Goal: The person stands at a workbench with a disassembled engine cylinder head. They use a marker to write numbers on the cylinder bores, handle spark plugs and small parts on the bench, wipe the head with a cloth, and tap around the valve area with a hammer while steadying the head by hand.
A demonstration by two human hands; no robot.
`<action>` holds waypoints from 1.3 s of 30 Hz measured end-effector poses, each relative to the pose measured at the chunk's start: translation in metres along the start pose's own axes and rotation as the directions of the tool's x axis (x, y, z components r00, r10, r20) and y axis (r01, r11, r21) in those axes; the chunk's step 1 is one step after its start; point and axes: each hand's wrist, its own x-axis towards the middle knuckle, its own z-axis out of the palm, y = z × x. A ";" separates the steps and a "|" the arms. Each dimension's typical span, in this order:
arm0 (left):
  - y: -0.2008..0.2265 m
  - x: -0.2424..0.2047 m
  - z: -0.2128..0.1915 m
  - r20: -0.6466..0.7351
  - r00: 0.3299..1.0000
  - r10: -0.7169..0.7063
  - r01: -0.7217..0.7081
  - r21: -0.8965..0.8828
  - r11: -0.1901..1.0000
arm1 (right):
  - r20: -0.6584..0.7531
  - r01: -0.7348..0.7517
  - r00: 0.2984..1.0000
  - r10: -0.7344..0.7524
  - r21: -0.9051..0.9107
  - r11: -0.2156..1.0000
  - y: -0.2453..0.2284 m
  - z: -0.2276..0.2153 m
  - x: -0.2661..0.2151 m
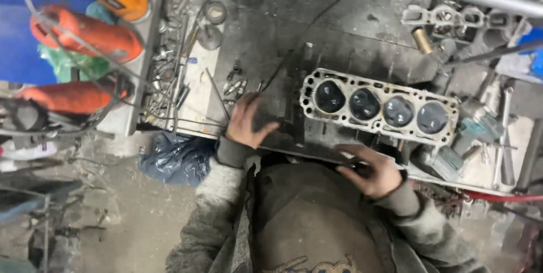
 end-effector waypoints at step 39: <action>0.011 -0.063 0.115 0.299 0.769 -0.565 0.387 0.486 0.784 | -0.297 -0.671 0.594 0.748 0.331 0.664 0.426 0.009 -0.156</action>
